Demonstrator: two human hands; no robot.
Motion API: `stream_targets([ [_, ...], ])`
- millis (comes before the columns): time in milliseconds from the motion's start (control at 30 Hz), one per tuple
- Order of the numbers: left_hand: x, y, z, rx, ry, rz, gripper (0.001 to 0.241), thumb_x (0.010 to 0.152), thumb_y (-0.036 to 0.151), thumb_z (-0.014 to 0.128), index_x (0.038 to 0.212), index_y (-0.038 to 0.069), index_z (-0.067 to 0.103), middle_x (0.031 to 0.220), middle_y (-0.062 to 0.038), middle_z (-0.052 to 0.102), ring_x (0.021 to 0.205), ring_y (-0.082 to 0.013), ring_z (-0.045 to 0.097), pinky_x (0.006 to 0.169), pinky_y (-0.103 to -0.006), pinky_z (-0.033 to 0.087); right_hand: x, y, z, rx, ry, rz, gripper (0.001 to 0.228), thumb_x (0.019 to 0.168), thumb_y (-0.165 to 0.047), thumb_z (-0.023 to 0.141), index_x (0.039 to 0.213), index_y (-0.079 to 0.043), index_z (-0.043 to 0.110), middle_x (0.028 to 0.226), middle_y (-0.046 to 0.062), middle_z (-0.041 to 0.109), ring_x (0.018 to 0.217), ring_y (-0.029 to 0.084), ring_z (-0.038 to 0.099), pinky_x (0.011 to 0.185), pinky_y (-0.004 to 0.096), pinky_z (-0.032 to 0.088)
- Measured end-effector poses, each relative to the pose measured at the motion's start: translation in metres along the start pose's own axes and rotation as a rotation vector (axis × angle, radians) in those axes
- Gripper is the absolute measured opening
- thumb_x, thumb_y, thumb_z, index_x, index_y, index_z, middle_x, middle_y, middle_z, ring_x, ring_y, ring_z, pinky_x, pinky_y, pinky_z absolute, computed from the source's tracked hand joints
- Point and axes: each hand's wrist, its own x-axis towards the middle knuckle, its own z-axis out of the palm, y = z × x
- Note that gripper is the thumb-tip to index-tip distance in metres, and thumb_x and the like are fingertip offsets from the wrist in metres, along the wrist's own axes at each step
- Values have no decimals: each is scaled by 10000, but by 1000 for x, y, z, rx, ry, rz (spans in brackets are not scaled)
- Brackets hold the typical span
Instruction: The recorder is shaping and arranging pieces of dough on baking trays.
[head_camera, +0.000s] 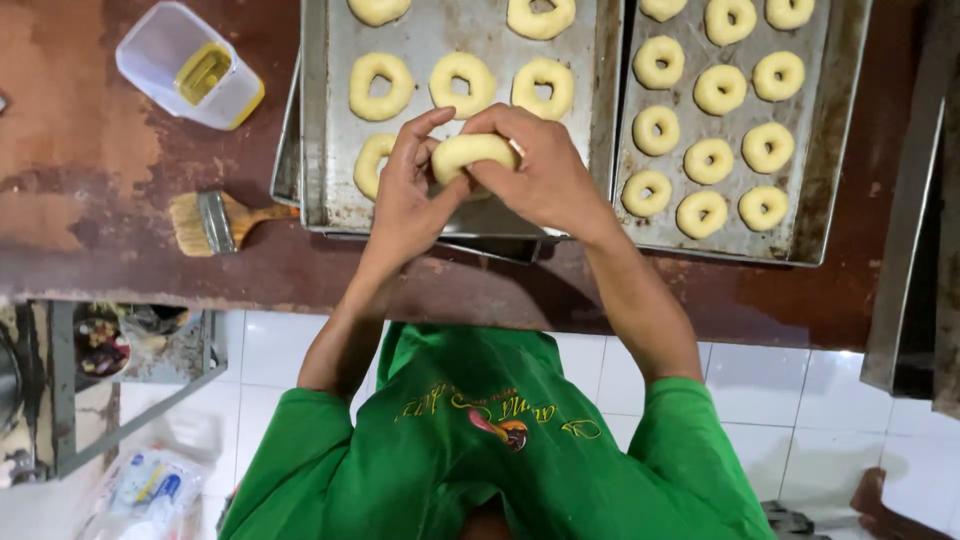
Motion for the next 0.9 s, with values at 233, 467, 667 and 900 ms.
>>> stream_targets([
  [233, -1, -8, 14, -221, 143, 94, 532, 1054, -61, 633, 1532, 5, 409, 1249, -89, 634, 1195, -150, 625, 1084, -303, 505, -4, 19, 10, 504, -57, 45, 381, 923, 24, 760, 1280, -15, 632, 1121, -4, 630, 1051, 91, 611, 920, 262, 534],
  [467, -6, -20, -4, -72, 92, 35, 495, 962, -36, 693, 1428, -21, 526, 1265, -78, 639, 1178, -120, 598, 1028, -284, 513, -8, 21, 34, 581, 39, 123, 494, 916, 70, 723, 1380, -4, 572, 1184, 42, 673, 1100, 108, 649, 963, 262, 554],
  [667, 9, 18, -19, 162, 36, 127, 531, 870, -10, 770, 1363, 12, 575, 1297, -97, 618, 1207, -162, 622, 1022, -308, 550, 2, 20, 31, 573, 11, 144, 494, 892, 80, 705, 1357, -9, 562, 1179, 45, 676, 1107, 109, 647, 964, 268, 548],
  [900, 22, 28, -44, 546, 8, 355, 471, 809, 28, 812, 1259, 43, 673, 1314, -169, 663, 1191, -316, 682, 1007, -350, 544, 15, 18, 37, 258, -30, 88, 423, 857, 17, 660, 1277, -36, 650, 1229, 47, 697, 1153, 126, 646, 1022, 281, 526],
])
